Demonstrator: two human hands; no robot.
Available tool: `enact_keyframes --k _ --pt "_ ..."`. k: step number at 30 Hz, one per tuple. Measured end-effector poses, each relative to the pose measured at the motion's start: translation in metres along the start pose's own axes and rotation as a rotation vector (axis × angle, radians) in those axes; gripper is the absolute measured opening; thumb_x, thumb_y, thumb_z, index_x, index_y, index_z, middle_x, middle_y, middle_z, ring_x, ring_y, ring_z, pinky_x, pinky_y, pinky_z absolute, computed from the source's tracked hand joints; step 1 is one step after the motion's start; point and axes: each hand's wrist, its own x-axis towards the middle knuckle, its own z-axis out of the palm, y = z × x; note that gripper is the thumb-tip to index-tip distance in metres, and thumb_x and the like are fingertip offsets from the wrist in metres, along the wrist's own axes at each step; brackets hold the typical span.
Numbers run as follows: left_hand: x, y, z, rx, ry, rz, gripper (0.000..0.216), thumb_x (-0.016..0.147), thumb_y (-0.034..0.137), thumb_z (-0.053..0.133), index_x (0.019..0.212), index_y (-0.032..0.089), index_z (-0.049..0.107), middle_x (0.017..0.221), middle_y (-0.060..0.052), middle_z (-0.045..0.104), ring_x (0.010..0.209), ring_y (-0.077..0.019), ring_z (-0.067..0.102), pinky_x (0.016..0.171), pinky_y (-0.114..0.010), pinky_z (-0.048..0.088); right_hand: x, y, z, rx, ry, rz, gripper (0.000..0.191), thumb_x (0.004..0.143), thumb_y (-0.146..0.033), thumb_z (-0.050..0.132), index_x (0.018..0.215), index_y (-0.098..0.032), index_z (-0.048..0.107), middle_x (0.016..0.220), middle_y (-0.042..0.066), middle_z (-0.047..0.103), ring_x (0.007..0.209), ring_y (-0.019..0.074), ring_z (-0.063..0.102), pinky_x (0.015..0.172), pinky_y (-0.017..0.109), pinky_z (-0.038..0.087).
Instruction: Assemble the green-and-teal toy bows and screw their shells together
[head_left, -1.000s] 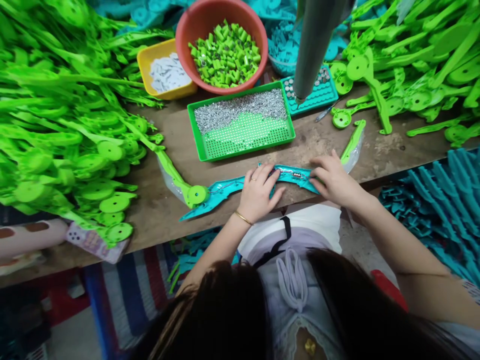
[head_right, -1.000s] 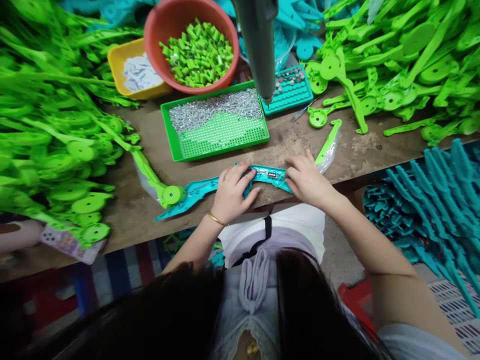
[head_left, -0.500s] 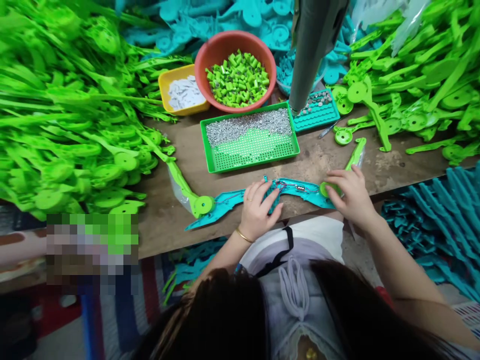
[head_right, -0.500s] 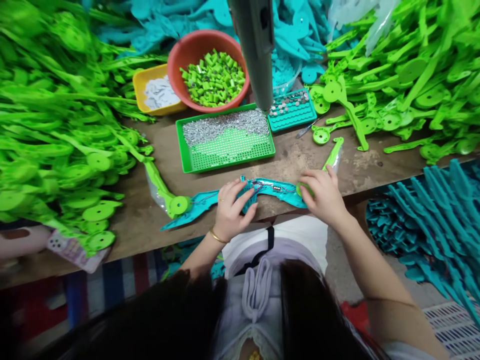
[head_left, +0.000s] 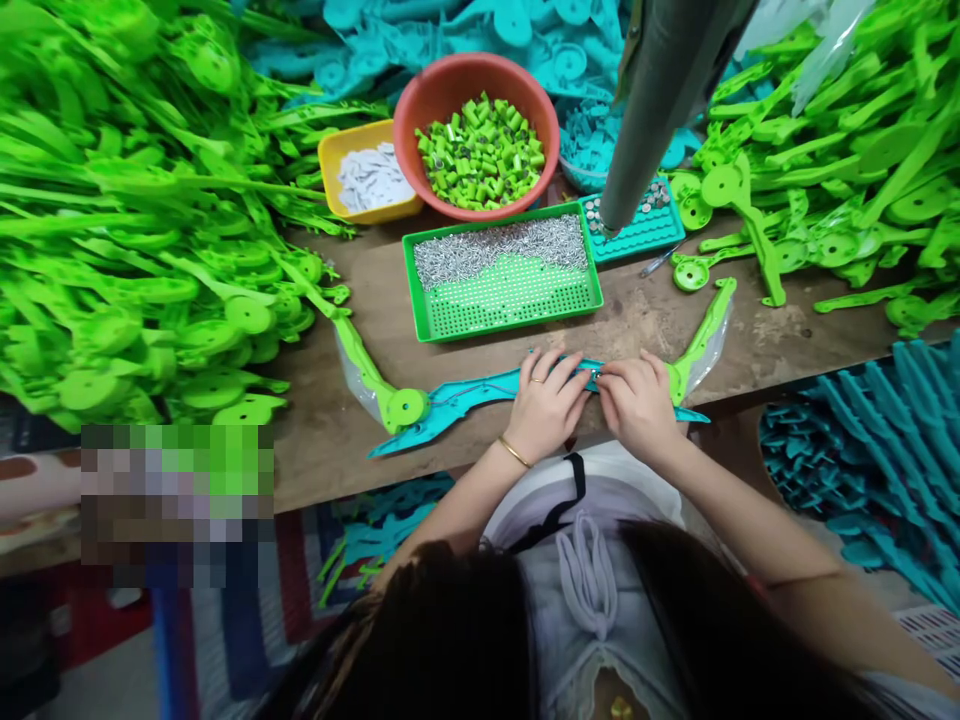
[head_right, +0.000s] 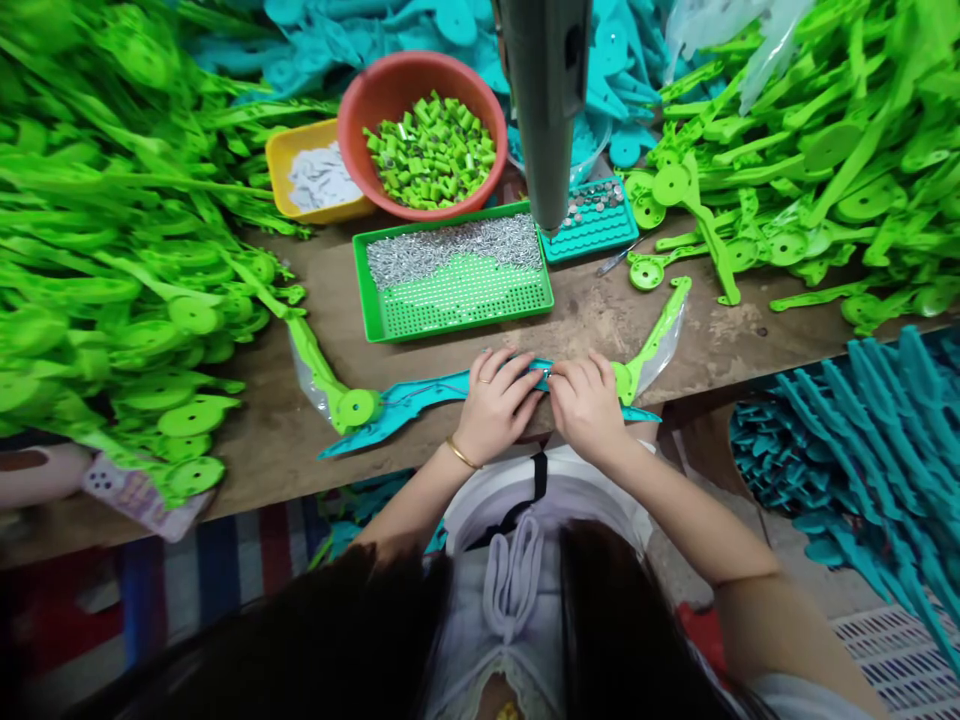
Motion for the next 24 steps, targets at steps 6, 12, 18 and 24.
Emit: enact_keyframes --k 6,12,18,24 --pt "-0.001 -0.001 0.003 0.040 0.014 0.019 0.024 0.097 0.025 0.050 0.109 0.024 0.071 0.128 -0.008 0.066 0.127 -0.0267 0.053 0.110 -0.054 0.038 -0.014 0.004 -0.013 -0.023 -0.045 -0.088 0.024 0.091 -0.022 0.056 0.113 -0.021 0.067 0.115 0.008 0.071 0.109 0.0223 0.058 0.118 0.050 0.018" --pt "-0.002 0.000 0.005 0.038 0.065 0.033 0.025 0.095 0.024 0.052 0.113 0.020 0.069 0.128 -0.011 0.066 0.126 -0.0262 0.053 0.112 -0.051 0.036 -0.029 0.005 -0.015 -0.147 -0.031 0.007 0.029 0.091 -0.030 0.059 0.118 -0.022 0.067 0.126 0.009 0.069 0.114 0.0248 0.057 0.119 0.057 0.014" --pt "0.003 0.000 0.003 0.078 0.022 0.043 0.032 0.094 0.026 0.053 0.124 0.024 0.065 0.136 -0.010 0.061 0.128 -0.0286 0.052 0.111 -0.052 0.036 -0.040 -0.005 -0.009 -0.219 -0.075 0.070 0.043 0.091 -0.037 0.059 0.132 -0.022 0.060 0.140 0.012 0.060 0.127 0.0295 0.048 0.119 0.058 0.009" --pt "0.001 -0.004 -0.004 -0.031 0.091 -0.003 0.041 0.093 0.034 0.054 0.131 0.019 0.058 0.139 -0.016 0.056 0.134 -0.0289 0.047 0.113 -0.051 0.035 -0.032 0.009 -0.014 -0.154 -0.119 0.076 0.042 0.091 -0.039 0.058 0.132 -0.027 0.059 0.148 0.012 0.052 0.132 0.0326 0.046 0.116 0.063 0.009"
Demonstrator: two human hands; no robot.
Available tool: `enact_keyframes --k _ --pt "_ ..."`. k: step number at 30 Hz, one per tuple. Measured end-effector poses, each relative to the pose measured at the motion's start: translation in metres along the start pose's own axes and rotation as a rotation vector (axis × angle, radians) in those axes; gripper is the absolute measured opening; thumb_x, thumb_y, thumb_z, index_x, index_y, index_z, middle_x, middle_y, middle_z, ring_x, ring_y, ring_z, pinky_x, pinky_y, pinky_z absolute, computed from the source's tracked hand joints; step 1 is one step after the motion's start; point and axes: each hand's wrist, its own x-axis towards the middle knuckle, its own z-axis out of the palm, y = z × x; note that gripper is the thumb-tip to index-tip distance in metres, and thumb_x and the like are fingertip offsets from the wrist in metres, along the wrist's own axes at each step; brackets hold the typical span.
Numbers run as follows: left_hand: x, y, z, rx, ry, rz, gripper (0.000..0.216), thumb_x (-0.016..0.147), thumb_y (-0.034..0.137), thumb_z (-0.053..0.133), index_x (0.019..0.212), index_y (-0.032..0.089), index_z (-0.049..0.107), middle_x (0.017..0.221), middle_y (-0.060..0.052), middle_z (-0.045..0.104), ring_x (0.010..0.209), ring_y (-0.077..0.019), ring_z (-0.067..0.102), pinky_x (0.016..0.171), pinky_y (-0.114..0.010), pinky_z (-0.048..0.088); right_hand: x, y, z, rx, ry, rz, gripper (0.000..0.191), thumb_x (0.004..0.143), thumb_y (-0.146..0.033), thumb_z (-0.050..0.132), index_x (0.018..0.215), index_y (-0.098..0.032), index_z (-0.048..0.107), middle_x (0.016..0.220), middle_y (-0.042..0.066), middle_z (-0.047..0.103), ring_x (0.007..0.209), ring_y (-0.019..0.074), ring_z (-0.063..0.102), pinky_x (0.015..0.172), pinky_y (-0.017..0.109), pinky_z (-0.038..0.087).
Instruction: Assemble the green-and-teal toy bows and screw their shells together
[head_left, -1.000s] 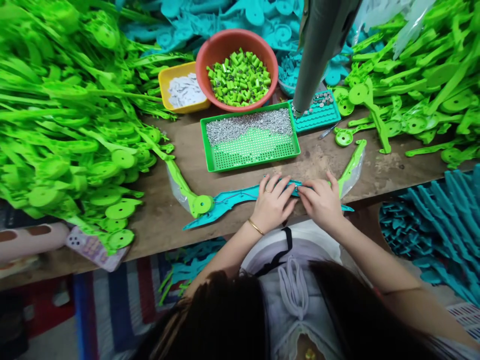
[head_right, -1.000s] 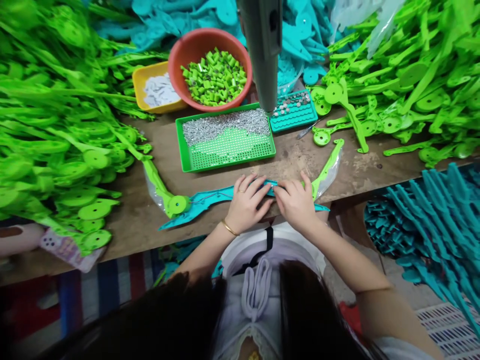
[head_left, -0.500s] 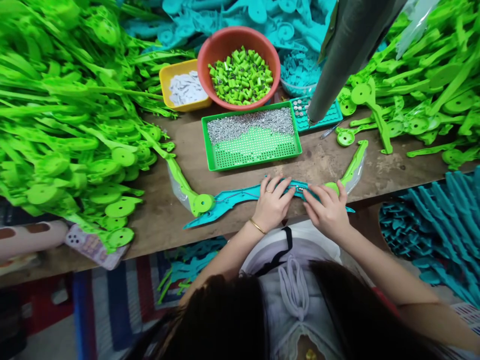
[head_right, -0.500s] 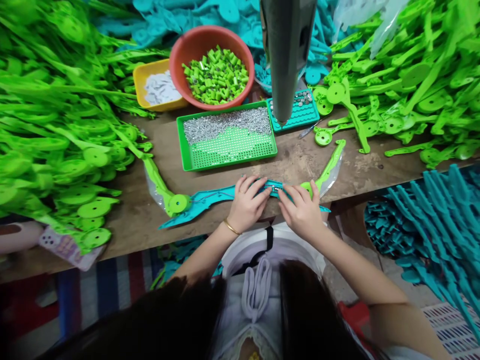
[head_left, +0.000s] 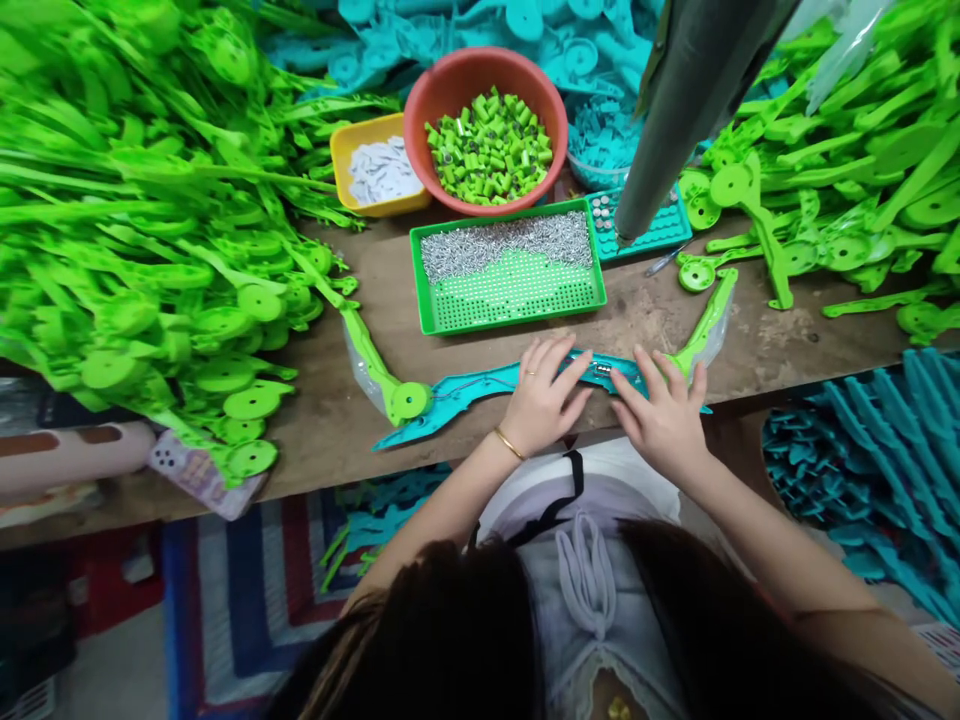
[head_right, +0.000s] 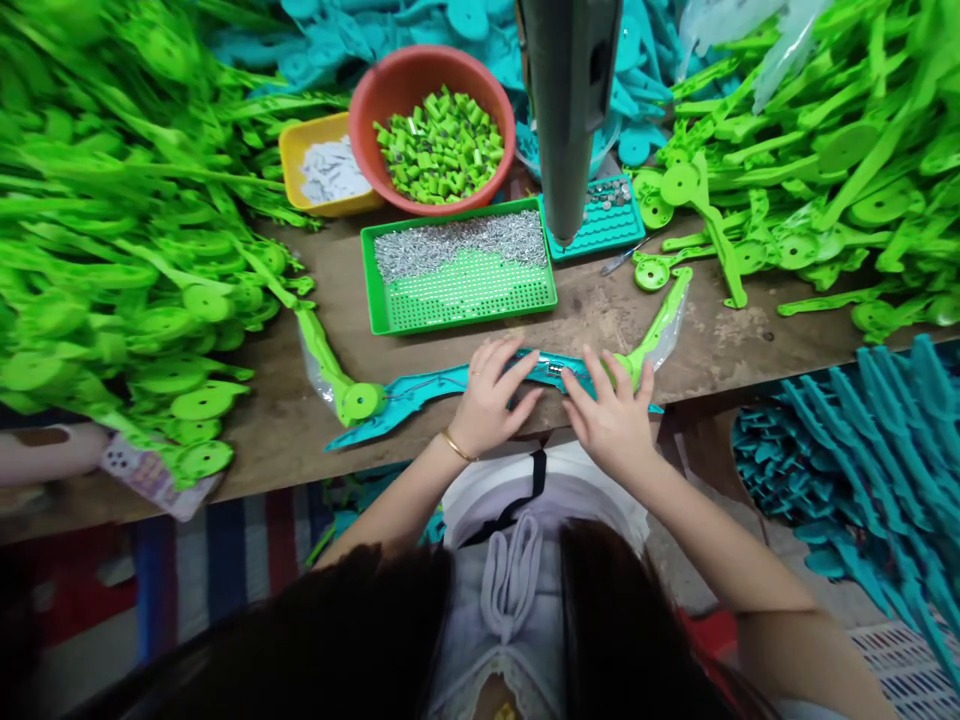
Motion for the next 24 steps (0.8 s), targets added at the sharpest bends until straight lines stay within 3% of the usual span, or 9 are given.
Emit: enact_keyframes --k 4,8,11,15,21,24 --pt "-0.012 -0.006 -0.011 0.005 0.185 -0.138 0.037 0.091 0.033 0.057 0.125 0.020 0.060 0.127 -0.013 0.063 0.129 -0.0277 0.052 0.113 -0.051 0.036 0.002 0.007 -0.003 0.121 0.091 0.065 0.034 0.091 -0.032 0.060 0.124 -0.023 0.062 0.137 0.014 0.060 0.124 0.0285 0.055 0.118 0.060 0.014" --pt "-0.016 -0.011 -0.021 0.041 0.249 -0.162 0.026 0.090 0.029 0.059 0.113 0.020 0.065 0.120 -0.012 0.066 0.125 -0.0267 0.055 0.111 -0.050 0.039 -0.004 0.000 -0.005 0.245 0.172 0.068 0.022 0.088 -0.023 0.064 0.110 -0.023 0.066 0.124 0.011 0.066 0.115 0.0251 0.062 0.118 0.060 0.016" --pt "-0.013 -0.011 -0.024 0.068 0.208 -0.077 0.027 0.090 0.028 0.060 0.114 0.019 0.065 0.119 -0.011 0.068 0.124 -0.0258 0.055 0.112 -0.049 0.037 -0.007 -0.007 -0.005 0.332 0.203 0.038 0.021 0.087 -0.018 0.064 0.107 -0.024 0.066 0.118 0.010 0.068 0.109 0.0234 0.064 0.117 0.062 0.018" --pt "-0.013 -0.007 -0.022 0.148 0.105 0.084 0.037 0.091 0.033 0.059 0.126 0.020 0.061 0.126 -0.008 0.068 0.128 -0.0262 0.052 0.119 -0.051 0.022 0.001 -0.010 -0.007 0.385 0.232 0.007 0.020 0.087 -0.016 0.064 0.105 -0.024 0.066 0.115 0.009 0.069 0.107 0.0228 0.065 0.117 0.061 0.018" --pt "-0.019 0.000 -0.014 0.056 0.269 -0.253 0.018 0.091 0.027 0.059 0.105 0.020 0.068 0.118 -0.009 0.069 0.125 -0.0253 0.054 0.114 -0.051 0.032 0.045 -0.009 -0.004 0.374 0.128 -0.057 0.014 0.092 -0.025 0.058 0.104 -0.025 0.065 0.110 0.005 0.071 0.104 0.0207 0.065 0.118 0.056 0.020" --pt "-0.016 0.004 -0.009 0.025 0.280 -0.273 0.012 0.091 0.027 0.060 0.097 0.022 0.069 0.116 -0.007 0.069 0.124 -0.0245 0.054 0.114 -0.051 0.033 0.062 -0.013 0.004 0.356 0.039 -0.073 0.015 0.095 -0.028 0.053 0.103 -0.025 0.065 0.111 0.005 0.071 0.106 0.0214 0.063 0.117 0.055 0.019"
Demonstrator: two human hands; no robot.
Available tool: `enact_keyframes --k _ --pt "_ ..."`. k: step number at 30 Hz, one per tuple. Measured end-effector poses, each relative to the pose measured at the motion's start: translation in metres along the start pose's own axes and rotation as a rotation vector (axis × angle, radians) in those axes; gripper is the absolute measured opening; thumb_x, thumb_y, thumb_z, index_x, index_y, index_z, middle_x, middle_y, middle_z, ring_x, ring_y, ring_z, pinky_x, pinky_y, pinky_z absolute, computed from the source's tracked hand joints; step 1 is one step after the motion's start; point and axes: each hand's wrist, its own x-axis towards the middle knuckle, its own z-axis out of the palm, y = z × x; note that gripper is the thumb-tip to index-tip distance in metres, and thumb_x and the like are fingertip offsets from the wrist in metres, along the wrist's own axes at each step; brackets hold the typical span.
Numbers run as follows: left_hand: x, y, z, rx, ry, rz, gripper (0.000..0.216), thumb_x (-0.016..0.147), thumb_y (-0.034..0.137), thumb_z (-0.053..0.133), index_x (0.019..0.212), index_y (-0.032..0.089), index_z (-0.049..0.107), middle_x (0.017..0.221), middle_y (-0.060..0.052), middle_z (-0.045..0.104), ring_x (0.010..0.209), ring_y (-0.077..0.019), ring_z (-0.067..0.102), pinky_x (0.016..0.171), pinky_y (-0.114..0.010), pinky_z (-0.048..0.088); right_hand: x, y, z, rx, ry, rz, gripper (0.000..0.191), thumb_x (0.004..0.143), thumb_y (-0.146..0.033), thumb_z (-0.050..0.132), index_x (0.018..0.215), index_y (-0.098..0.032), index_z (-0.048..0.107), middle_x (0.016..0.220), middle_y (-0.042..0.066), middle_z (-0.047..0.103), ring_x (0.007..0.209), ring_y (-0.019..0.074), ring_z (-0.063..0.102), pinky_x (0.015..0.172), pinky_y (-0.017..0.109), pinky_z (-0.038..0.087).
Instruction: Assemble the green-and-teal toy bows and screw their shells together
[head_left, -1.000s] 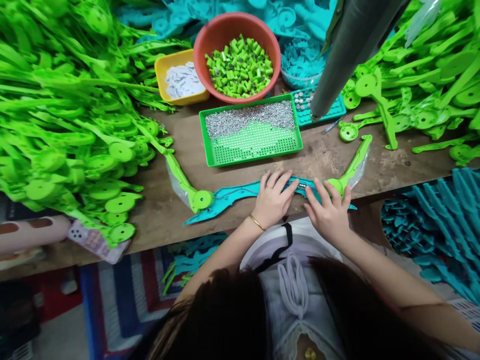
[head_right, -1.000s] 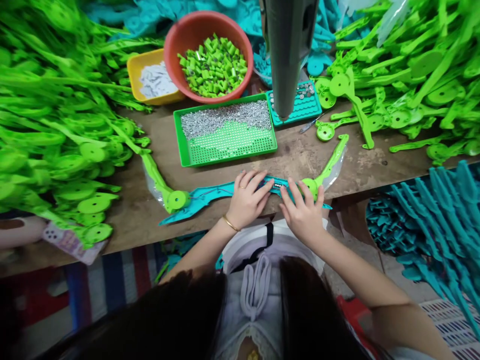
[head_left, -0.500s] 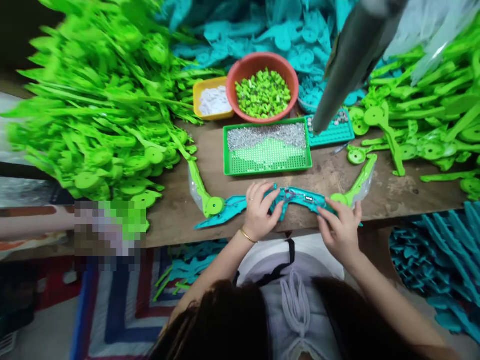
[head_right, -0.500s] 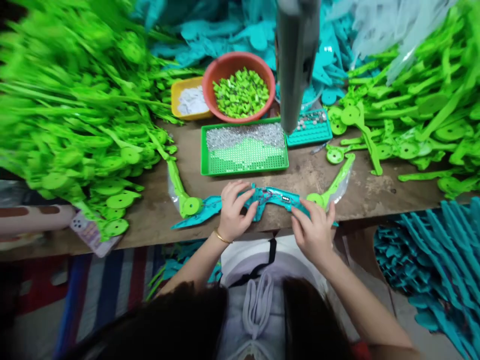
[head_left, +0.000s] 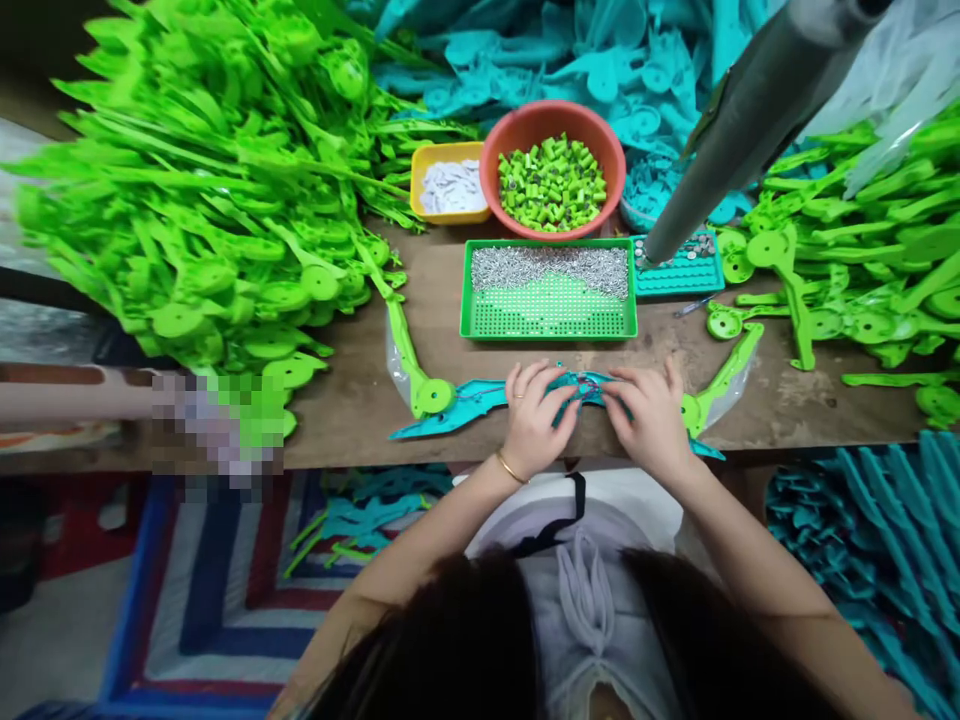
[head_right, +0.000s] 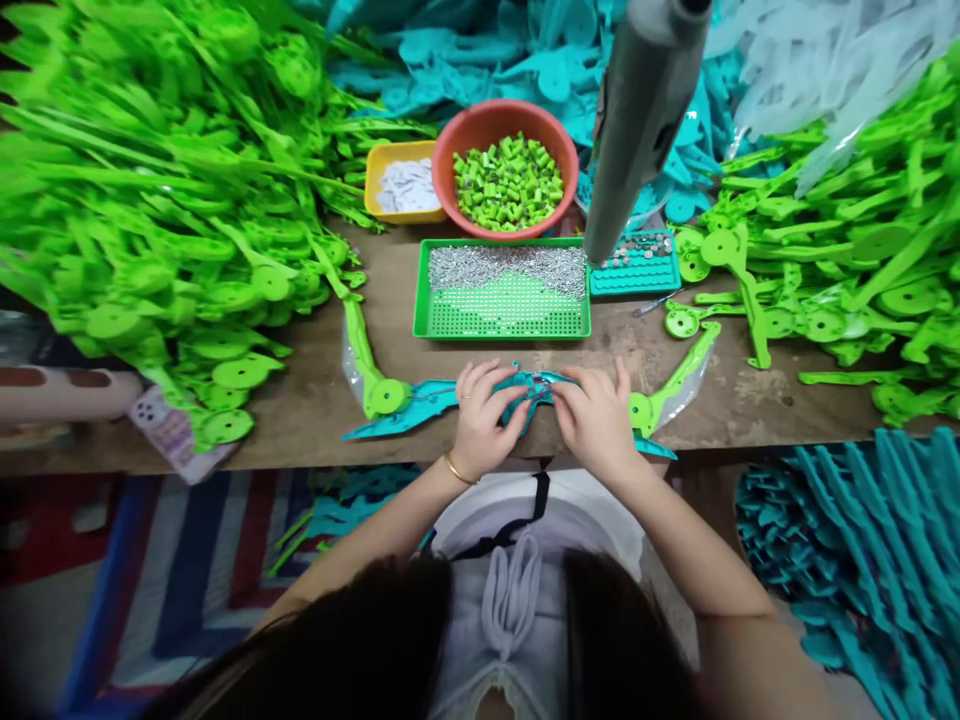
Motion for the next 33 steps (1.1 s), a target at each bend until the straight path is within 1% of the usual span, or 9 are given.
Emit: enact_keyframes --k 4,10,16,19,25,27,29,31,33 --pt "0.005 0.005 0.008 0.001 -0.021 0.028 0.012 0.091 0.028 0.061 0.096 0.023 0.070 0.117 -0.007 0.068 0.125 -0.0252 0.054 0.114 -0.052 0.031 0.006 -0.002 0.008 -0.034 -0.079 0.029 0.018 0.095 -0.031 0.051 0.102 -0.024 0.066 0.112 0.006 0.070 0.106 0.0232 0.061 0.116 0.055 0.018" --pt "0.015 0.010 0.015 -0.001 -0.155 -0.023 0.012 0.091 0.027 0.060 0.090 0.023 0.071 0.121 -0.006 0.067 0.127 -0.0273 0.050 0.115 -0.054 0.028 0.003 0.001 0.008 -0.043 -0.064 0.095 0.016 0.094 -0.030 0.051 0.091 -0.022 0.065 0.110 0.007 0.070 0.106 0.0240 0.060 0.116 0.056 0.020" --pt "0.020 0.017 0.017 0.000 -0.191 -0.096 0.011 0.089 0.022 0.060 0.086 0.023 0.070 0.119 -0.005 0.067 0.125 -0.0281 0.051 0.114 -0.055 0.027 0.006 0.001 0.008 -0.051 -0.103 0.128 0.017 0.093 -0.029 0.052 0.093 -0.021 0.067 0.113 0.009 0.069 0.107 0.0256 0.059 0.115 0.058 0.021" --pt "0.022 0.020 0.018 0.011 -0.219 -0.130 0.009 0.087 0.022 0.061 0.086 0.022 0.070 0.119 -0.006 0.067 0.126 -0.0290 0.050 0.114 -0.055 0.028 0.009 0.000 0.008 -0.045 -0.121 0.137 0.018 0.093 -0.028 0.051 0.090 -0.021 0.067 0.112 0.009 0.069 0.107 0.0256 0.059 0.115 0.058 0.021" --pt "0.024 0.020 0.022 0.023 -0.223 -0.144 0.007 0.085 0.020 0.062 0.086 0.022 0.069 0.120 -0.007 0.066 0.126 -0.0291 0.049 0.113 -0.055 0.030 0.015 0.001 0.007 -0.060 -0.177 0.125 0.016 0.092 -0.023 0.052 0.087 -0.020 0.067 0.114 0.008 0.070 0.106 0.0262 0.060 0.114 0.057 0.022" --pt "0.023 0.020 0.023 0.028 -0.210 -0.115 0.010 0.086 0.020 0.060 0.085 0.022 0.069 0.120 -0.007 0.066 0.126 -0.0287 0.050 0.113 -0.055 0.029 0.016 0.002 0.008 -0.041 -0.176 0.148 0.016 0.091 -0.023 0.053 0.086 -0.020 0.068 0.112 0.007 0.071 0.105 0.0261 0.060 0.113 0.057 0.024" --pt "0.019 0.019 0.022 0.038 -0.203 -0.045 0.013 0.089 0.021 0.057 0.087 0.022 0.070 0.121 -0.007 0.066 0.126 -0.0287 0.050 0.114 -0.056 0.027 0.016 0.004 0.009 -0.005 -0.170 0.178 0.016 0.091 -0.024 0.053 0.085 -0.020 0.068 0.109 0.007 0.072 0.104 0.0258 0.061 0.112 0.056 0.026" --pt "0.015 0.017 0.020 0.048 -0.211 0.033 0.016 0.090 0.025 0.055 0.094 0.021 0.070 0.123 -0.008 0.066 0.126 -0.0297 0.051 0.115 -0.060 0.023 0.017 0.005 0.010 0.034 -0.160 0.201 0.016 0.091 -0.024 0.053 0.084 -0.021 0.068 0.107 0.007 0.072 0.104 0.0255 0.062 0.112 0.055 0.027" --pt "0.012 0.015 0.018 0.051 -0.236 0.082 0.022 0.090 0.032 0.056 0.102 0.020 0.070 0.124 -0.011 0.066 0.127 -0.0320 0.051 0.116 -0.064 0.019 0.017 0.005 0.010 0.067 -0.156 0.212 0.017 0.091 -0.024 0.053 0.084 -0.021 0.067 0.107 0.007 0.072 0.104 0.0251 0.062 0.112 0.054 0.027"
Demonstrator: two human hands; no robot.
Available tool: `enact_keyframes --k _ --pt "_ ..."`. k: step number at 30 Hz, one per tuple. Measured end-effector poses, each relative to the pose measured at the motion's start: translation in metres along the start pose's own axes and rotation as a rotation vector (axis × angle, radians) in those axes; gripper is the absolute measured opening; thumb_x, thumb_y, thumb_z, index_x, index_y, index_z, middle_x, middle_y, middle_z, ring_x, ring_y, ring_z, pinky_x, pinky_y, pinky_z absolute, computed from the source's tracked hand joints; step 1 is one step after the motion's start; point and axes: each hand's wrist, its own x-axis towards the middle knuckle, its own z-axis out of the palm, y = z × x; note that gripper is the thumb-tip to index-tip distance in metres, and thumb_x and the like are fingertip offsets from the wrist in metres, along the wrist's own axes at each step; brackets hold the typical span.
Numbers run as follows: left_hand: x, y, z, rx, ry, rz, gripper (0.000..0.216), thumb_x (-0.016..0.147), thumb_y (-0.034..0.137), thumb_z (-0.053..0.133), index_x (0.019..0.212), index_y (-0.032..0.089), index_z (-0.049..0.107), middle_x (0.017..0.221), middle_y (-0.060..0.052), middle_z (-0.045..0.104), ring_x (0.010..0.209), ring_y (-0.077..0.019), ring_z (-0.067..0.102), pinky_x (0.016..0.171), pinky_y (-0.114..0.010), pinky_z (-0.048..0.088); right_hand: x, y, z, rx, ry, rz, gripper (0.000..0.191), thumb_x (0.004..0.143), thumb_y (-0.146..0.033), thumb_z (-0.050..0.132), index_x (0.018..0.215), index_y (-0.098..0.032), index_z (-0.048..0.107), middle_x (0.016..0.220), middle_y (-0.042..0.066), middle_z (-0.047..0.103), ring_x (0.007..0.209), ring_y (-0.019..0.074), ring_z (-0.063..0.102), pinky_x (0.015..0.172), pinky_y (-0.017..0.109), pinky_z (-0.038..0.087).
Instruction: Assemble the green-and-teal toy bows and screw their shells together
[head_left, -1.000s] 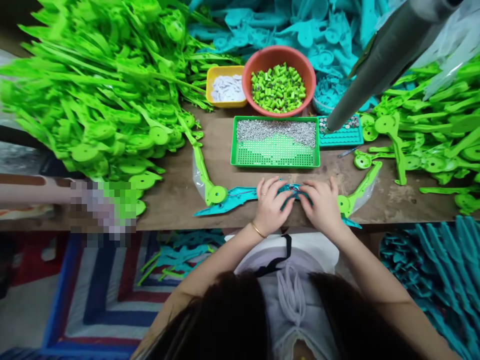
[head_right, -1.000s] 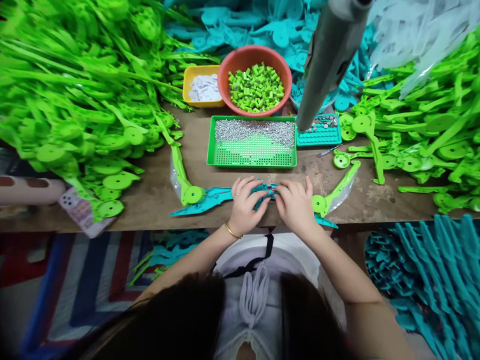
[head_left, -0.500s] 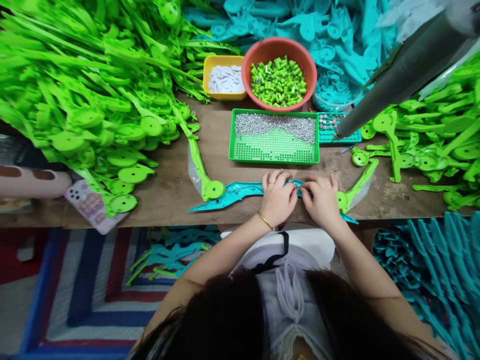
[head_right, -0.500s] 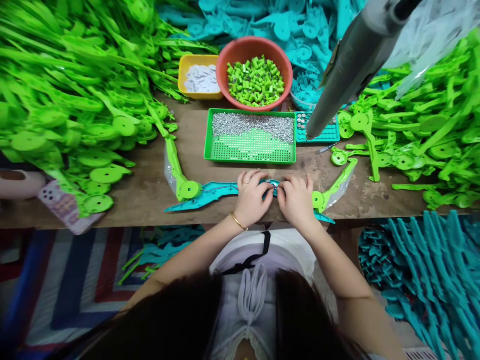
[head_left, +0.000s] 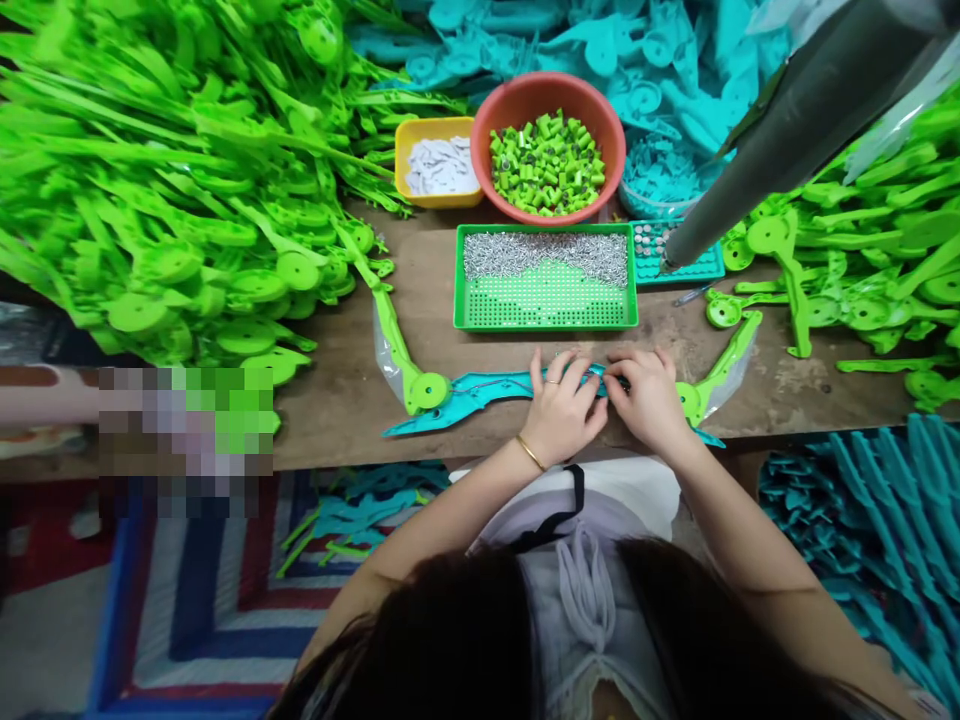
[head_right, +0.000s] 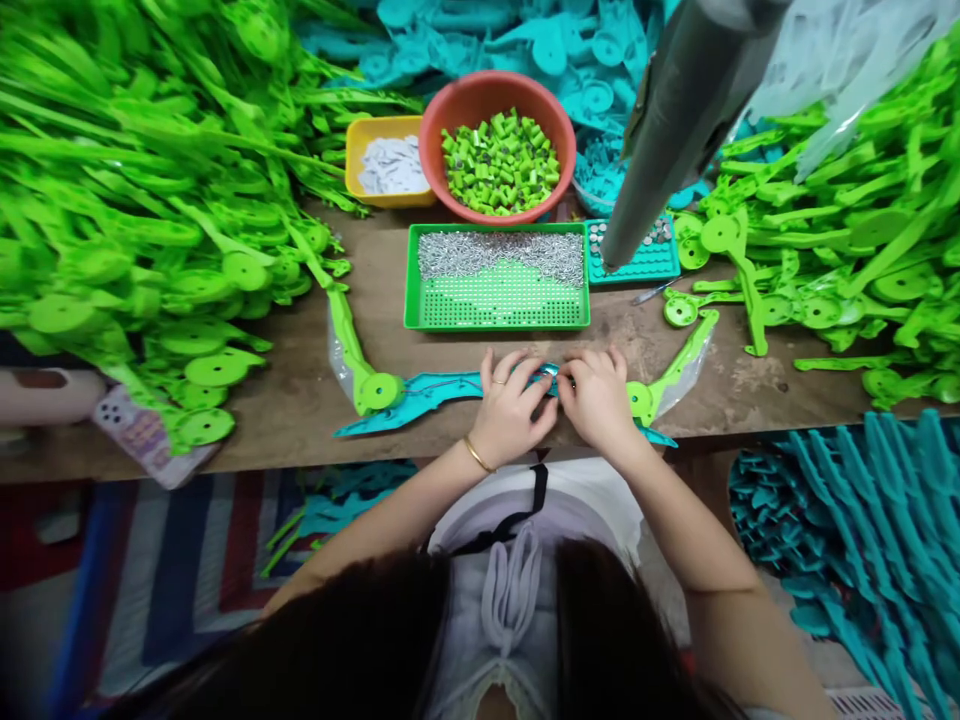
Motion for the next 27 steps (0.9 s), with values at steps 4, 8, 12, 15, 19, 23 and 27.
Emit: enact_keyframes --k 4,8,12,15,19,23,27 --pt "-0.006 -0.005 0.002 0.008 -0.054 0.028 0.028 0.093 0.037 0.055 0.110 0.019 0.069 0.126 -0.013 0.066 0.127 -0.0323 0.051 0.116 -0.066 0.019 -0.001 -0.001 -0.003 -0.006 -0.026 -0.016 0.017 0.091 -0.024 0.052 0.085 -0.022 0.067 0.108 0.006 0.071 0.104 0.0248 0.060 0.111 0.052 0.027" --pt "-0.007 -0.008 0.007 0.024 -0.047 0.022 0.026 0.096 0.031 0.050 0.109 0.020 0.069 0.125 -0.011 0.067 0.126 -0.0296 0.053 0.117 -0.065 0.021 -0.002 -0.005 -0.007 -0.151 -0.047 -0.049 0.018 0.092 -0.025 0.050 0.087 -0.021 0.066 0.109 0.008 0.068 0.104 0.0262 0.057 0.108 0.050 0.029" --pt "-0.008 -0.007 0.010 -0.002 -0.061 -0.011 0.025 0.097 0.029 0.048 0.107 0.021 0.070 0.126 -0.011 0.067 0.126 -0.0284 0.053 0.118 -0.066 0.018 0.000 -0.012 -0.007 -0.270 -0.088 -0.047 0.019 0.091 -0.023 0.048 0.092 -0.019 0.066 0.107 0.012 0.065 0.100 0.0291 0.052 0.098 0.049 0.033" --pt "-0.009 -0.007 0.010 -0.018 -0.059 -0.017 0.025 0.097 0.029 0.049 0.106 0.020 0.070 0.126 -0.011 0.067 0.126 -0.0287 0.052 0.118 -0.066 0.016 0.001 -0.015 -0.008 -0.329 -0.095 -0.054 0.020 0.090 -0.021 0.048 0.093 -0.017 0.067 0.105 0.014 0.064 0.100 0.0306 0.051 0.097 0.050 0.033" --pt "-0.008 -0.006 0.006 -0.032 -0.051 -0.016 0.022 0.094 0.027 0.053 0.107 0.020 0.069 0.126 -0.011 0.066 0.125 -0.0293 0.051 0.117 -0.066 0.018 0.000 -0.012 -0.010 -0.295 -0.082 -0.049 0.020 0.092 -0.025 0.049 0.089 -0.019 0.068 0.104 0.011 0.068 0.099 0.0291 0.054 0.103 0.051 0.030" --pt "-0.002 -0.003 -0.003 -0.122 -0.040 -0.071 0.022 0.088 0.030 0.059 0.106 0.020 0.068 0.125 -0.012 0.063 0.127 -0.0291 0.049 0.118 -0.060 0.022 -0.001 -0.006 -0.008 -0.117 -0.072 -0.031 0.016 0.092 -0.024 0.050 0.089 -0.020 0.066 0.109 0.008 0.069 0.102 0.0258 0.058 0.102 0.047 0.033" --pt "0.007 0.000 -0.006 -0.140 -0.016 -0.152 0.018 0.092 0.027 0.055 0.103 0.021 0.068 0.123 -0.010 0.063 0.126 -0.0272 0.049 0.116 -0.055 0.027 -0.002 -0.003 -0.005 -0.044 -0.056 -0.064 0.015 0.092 -0.025 0.051 0.092 -0.021 0.066 0.112 0.007 0.068 0.107 0.0245 0.058 0.106 0.046 0.032"
